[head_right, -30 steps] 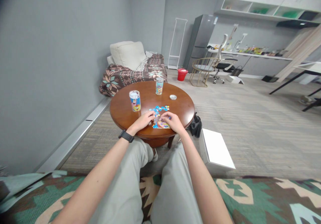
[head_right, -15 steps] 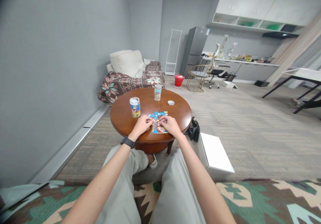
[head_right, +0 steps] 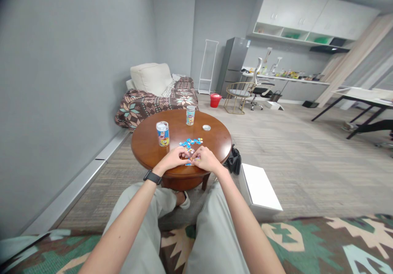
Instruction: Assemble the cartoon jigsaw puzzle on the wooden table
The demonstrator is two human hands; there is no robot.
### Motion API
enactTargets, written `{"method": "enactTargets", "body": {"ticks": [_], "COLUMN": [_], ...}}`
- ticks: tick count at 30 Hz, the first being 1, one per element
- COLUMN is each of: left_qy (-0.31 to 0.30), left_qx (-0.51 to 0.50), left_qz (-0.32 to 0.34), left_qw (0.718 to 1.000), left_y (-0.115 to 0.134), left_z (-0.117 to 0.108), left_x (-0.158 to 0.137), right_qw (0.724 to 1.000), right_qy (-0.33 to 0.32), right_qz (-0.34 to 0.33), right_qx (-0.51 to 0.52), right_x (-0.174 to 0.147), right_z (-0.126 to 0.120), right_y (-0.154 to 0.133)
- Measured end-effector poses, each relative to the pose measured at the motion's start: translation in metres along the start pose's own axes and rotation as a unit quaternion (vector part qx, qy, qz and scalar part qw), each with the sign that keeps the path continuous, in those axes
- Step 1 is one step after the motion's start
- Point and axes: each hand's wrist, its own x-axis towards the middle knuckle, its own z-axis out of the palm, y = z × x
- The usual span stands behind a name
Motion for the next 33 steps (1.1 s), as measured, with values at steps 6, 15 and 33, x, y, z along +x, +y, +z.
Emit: {"method": "enactTargets", "body": {"ticks": [6,15,33], "left_qy": [-0.012,-0.018,-0.012], "left_qx": [0.025,0.086,-0.102], "left_qz": [0.006,0.007,-0.011], "left_qw": [1.0,0.996,0.995], "left_y": [0.003,0.008,0.005], "left_z": [-0.001,-0.002,-0.006], "left_x": [0.0,-0.002,-0.002], "right_qw": [0.997,0.996,0.997], "right_qy": [-0.035,0.083,0.06], "right_qz": [0.026,0.009,-0.049], "right_qx": [0.063,0.033,0.031], "right_x": [0.006,0.022,-0.008], "right_z": [-0.002,0.005,0.015], "right_y": [-0.006,0.003,-0.003]}}
